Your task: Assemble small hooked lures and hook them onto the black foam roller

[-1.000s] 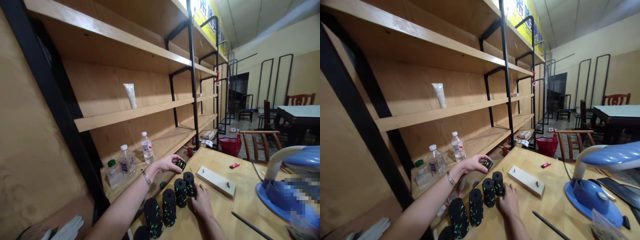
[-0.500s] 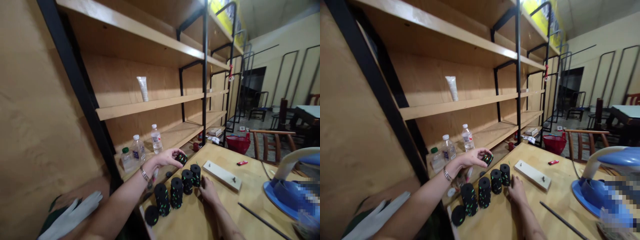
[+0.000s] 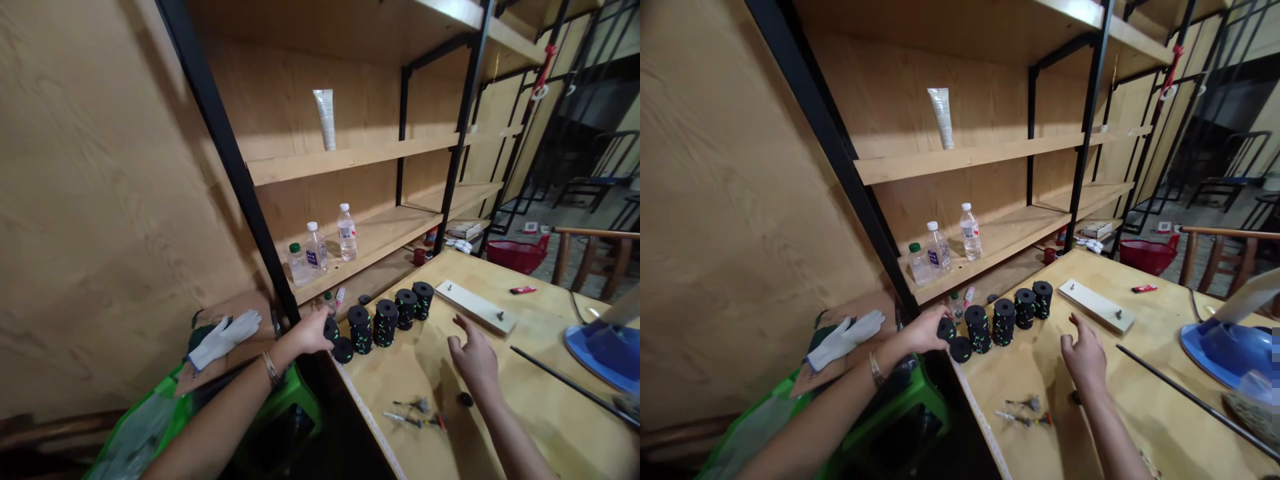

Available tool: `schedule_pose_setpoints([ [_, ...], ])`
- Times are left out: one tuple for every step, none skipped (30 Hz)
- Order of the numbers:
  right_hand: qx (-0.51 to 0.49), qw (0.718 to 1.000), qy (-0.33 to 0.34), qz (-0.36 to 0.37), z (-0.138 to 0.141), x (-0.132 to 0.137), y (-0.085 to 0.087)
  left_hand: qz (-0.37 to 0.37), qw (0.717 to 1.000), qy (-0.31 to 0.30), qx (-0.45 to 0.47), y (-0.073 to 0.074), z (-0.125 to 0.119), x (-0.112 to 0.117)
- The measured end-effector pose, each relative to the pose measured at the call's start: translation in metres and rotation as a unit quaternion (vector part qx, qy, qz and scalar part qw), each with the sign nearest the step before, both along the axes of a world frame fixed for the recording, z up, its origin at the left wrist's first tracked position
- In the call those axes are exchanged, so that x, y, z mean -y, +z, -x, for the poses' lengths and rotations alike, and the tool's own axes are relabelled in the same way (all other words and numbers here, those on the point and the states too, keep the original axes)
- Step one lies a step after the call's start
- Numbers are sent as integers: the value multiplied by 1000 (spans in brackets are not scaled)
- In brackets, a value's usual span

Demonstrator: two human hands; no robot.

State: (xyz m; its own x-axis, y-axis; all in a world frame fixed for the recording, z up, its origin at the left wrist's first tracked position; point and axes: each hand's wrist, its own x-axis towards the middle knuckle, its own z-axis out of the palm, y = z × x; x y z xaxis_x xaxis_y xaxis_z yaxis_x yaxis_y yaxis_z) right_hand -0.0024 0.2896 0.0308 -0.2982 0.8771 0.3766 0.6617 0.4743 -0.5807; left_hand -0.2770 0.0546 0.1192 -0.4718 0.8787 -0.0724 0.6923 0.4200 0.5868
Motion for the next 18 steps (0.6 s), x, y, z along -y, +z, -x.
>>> schedule_pose_setpoints([
  [-2, 1000, 0, -4, -4, 6, 1, 9, 1000, 0, -8, -9, -6, 1],
  [-3, 1000, 0, -7, -8, 11, 2, 16, 1000, 1, -14, -16, -11, 0],
  [-2, 1000, -1, -8, -13, 15, 2, 22, 1000, 2, -20, -23, -15, 0],
  [-2, 1000, -2, -9, -17, 18, 1, 28, 999, 2, -25, -29, -18, -1],
  [-1, 1000, -4, -9, -21, 20, 1, 32, 999, 2, -30, -34, -20, -2],
  [0, 1000, -5, -9, -25, 22, -1, 35, 999, 2, -34, -39, -22, -3],
  [0, 1000, -7, -9, -29, 24, -2, 37, 999, 1, -36, -43, -23, -4],
  [-1, 1000, -7, -9, -32, 25, -4, 38, 999, 0, -38, -47, -24, -4],
  [-1, 1000, -7, -9, -34, 26, -6, 36, 999, 0, -39, -50, -25, -5],
  [-1, 1000, -7, -9, -36, 28, -8, 34, 999, -2, -39, -53, -25, -5],
  [-1, 1000, -6, -8, -37, 29, -11, 31, 999, -2, -38, -55, -26, -6],
  [-1, 1000, -5, -6, -37, 30, -13, 27, 999, -3, -37, -57, -27, -6],
  [-1, 1000, -4, -4, -37, 31, -16, 24, 999, -4, -34, -58, -28, -7],
  [0, 1000, -3, 0, -37, 32, -18, 21, 999, -4, -31, -59, -28, -7],
  [1, 1000, -3, 4, -37, 32, -20, 18, 999, -3, -27, -60, -29, -8],
  [2, 1000, -1, 8, -36, 33, -22, 16, 1000, -2, -22, -60, -29, -9],
  [3, 1000, 0, 11, -36, 34, -24, 14, 1000, 1, -16, -61, -30, -9],
  [4, 1000, 1, 15, -36, 35, -26, 13, 1000, 4, -8, -61, -30, -10],
])
